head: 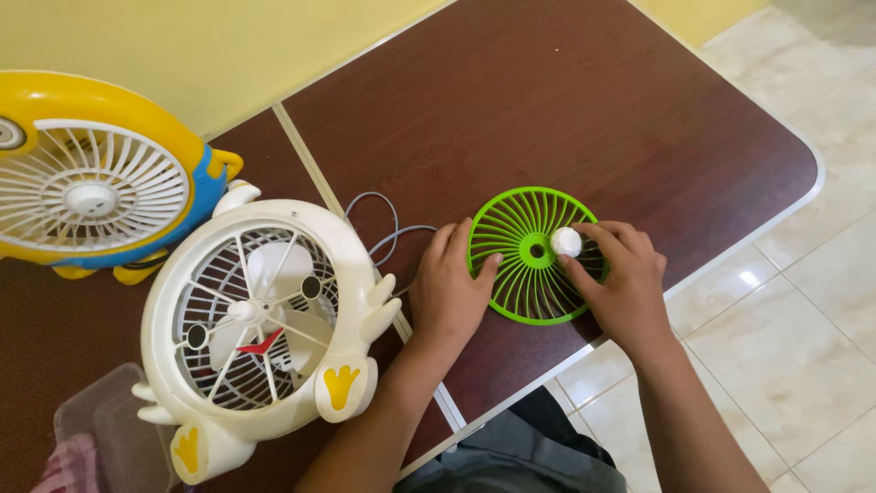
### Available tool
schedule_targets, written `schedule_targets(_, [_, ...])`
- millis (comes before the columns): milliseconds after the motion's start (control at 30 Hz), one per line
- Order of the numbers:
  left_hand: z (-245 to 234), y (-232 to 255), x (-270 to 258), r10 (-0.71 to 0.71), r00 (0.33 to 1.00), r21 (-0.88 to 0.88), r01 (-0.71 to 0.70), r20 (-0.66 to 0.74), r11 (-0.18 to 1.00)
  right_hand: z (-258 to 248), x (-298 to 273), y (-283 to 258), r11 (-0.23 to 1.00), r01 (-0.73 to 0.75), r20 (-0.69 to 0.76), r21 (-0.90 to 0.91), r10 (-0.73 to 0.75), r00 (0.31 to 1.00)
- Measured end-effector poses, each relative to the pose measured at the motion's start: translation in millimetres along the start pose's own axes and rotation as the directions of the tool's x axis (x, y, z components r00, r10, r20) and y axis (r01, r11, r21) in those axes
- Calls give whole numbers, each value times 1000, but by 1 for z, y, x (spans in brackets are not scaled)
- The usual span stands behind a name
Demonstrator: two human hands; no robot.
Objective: The person disassembles a white and green duck-shaped electric fan. They remove the front grille, then use a screwdriver to detach the fan blade from the motor shaft, placing the blade and screws into a small container. The person then flips the fan over and begins unscrewing the rear housing.
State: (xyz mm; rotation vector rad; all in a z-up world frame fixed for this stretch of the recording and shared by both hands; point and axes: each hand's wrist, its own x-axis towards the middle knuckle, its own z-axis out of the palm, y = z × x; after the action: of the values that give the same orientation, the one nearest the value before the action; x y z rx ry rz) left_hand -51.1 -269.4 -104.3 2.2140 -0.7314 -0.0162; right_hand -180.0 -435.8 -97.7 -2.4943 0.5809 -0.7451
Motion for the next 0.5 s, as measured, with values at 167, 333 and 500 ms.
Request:
schedule_targets(167, [2,5,-5,83,996,55,-84,26,995,3,3,-7,997,73,-24,7,-72,997])
schedule_targets(333, [3,0,-11,133,990,49,-135,46,990,13,4,-14,978,142,27,-153,-140,990])
schedule_targets(500, [5,-4,-10,132,990,55,-135,56,989,14,5,-10,990,127,75,-64,-122,990])
